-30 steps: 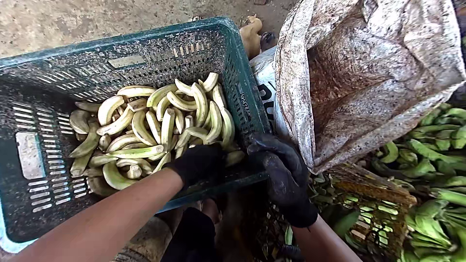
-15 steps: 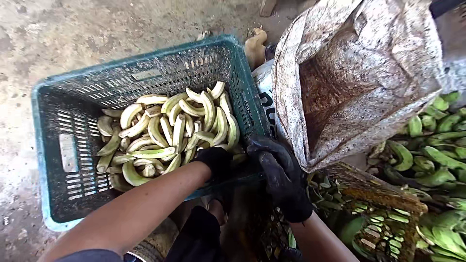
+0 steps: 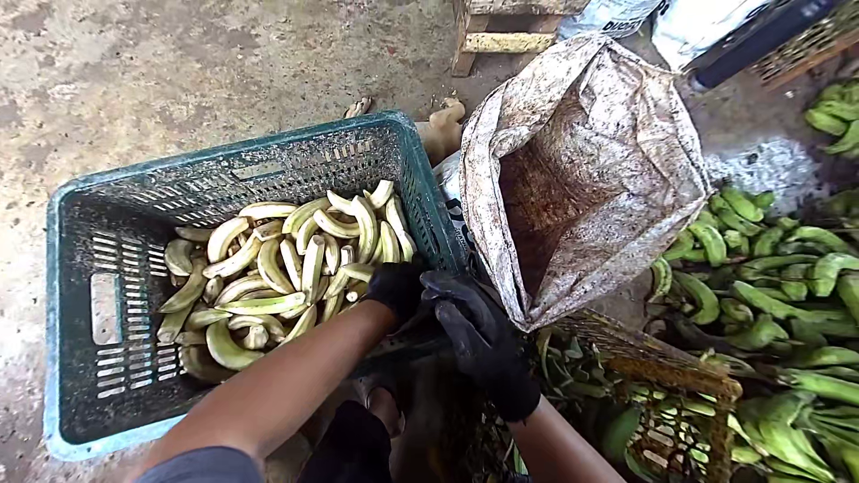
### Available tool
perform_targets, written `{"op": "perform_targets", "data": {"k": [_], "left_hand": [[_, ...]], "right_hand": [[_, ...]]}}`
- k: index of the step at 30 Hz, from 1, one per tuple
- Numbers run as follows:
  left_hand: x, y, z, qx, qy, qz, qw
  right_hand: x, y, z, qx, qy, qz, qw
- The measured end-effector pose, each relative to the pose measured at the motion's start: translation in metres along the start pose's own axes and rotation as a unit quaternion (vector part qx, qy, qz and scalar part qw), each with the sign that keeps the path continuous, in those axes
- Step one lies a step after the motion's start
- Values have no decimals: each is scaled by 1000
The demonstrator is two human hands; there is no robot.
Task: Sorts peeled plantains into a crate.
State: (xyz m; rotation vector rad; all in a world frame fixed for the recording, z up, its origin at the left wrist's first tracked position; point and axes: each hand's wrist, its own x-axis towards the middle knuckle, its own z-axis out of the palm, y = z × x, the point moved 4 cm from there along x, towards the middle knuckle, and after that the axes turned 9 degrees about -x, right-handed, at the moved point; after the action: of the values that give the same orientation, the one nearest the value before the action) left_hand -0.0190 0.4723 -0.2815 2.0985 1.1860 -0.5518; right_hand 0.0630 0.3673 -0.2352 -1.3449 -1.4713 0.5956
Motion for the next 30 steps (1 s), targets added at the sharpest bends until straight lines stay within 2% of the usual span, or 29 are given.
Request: {"op": "perform_targets", "data": {"k": [2,4,7,10,11,12,13,15,17,19,23,28,30], "left_hand": [[1,-20,-14,-1,14,21,1000],[-6,-50,-47,-116,36,58,991],[-16,-96,-98,-348,98,94,928],[0,-120,-121,-494,175,81,848],[13,-124,-122,-515,182,76,834],[30,-126,-121,-502,186,66,842],[50,-128,-120,-442,188,45,876],[85,-134,-114,-215,209,-12,954],[94,-127,-109,-45,232,-74,969],[91,-109,-111,43,228,-103,967],[90,-95,-110,37,208,-111,971],[104,-111,-103,-50,219,-110,968],[96,-124,-105,-101,203,-80,971]], "right_hand": [[-1,1,0,13,-1,-13,1000],[-3,3,0,19,-1,-17,1000],[-2,1,1,16,-8,-23,1000],[-3,2,1,16,-12,-28,999],[-3,2,1,20,-12,-31,999],[-3,2,2,26,-12,-35,999],[-4,1,2,30,-13,-39,999],[-5,0,2,22,-23,-42,999],[-5,-1,2,9,-35,-41,999],[-5,-2,2,0,-35,-48,998],[-4,-1,4,-2,-29,-44,999],[-4,5,4,-74,-27,-34,996],[-4,4,8,-87,-48,-38,994]]}}
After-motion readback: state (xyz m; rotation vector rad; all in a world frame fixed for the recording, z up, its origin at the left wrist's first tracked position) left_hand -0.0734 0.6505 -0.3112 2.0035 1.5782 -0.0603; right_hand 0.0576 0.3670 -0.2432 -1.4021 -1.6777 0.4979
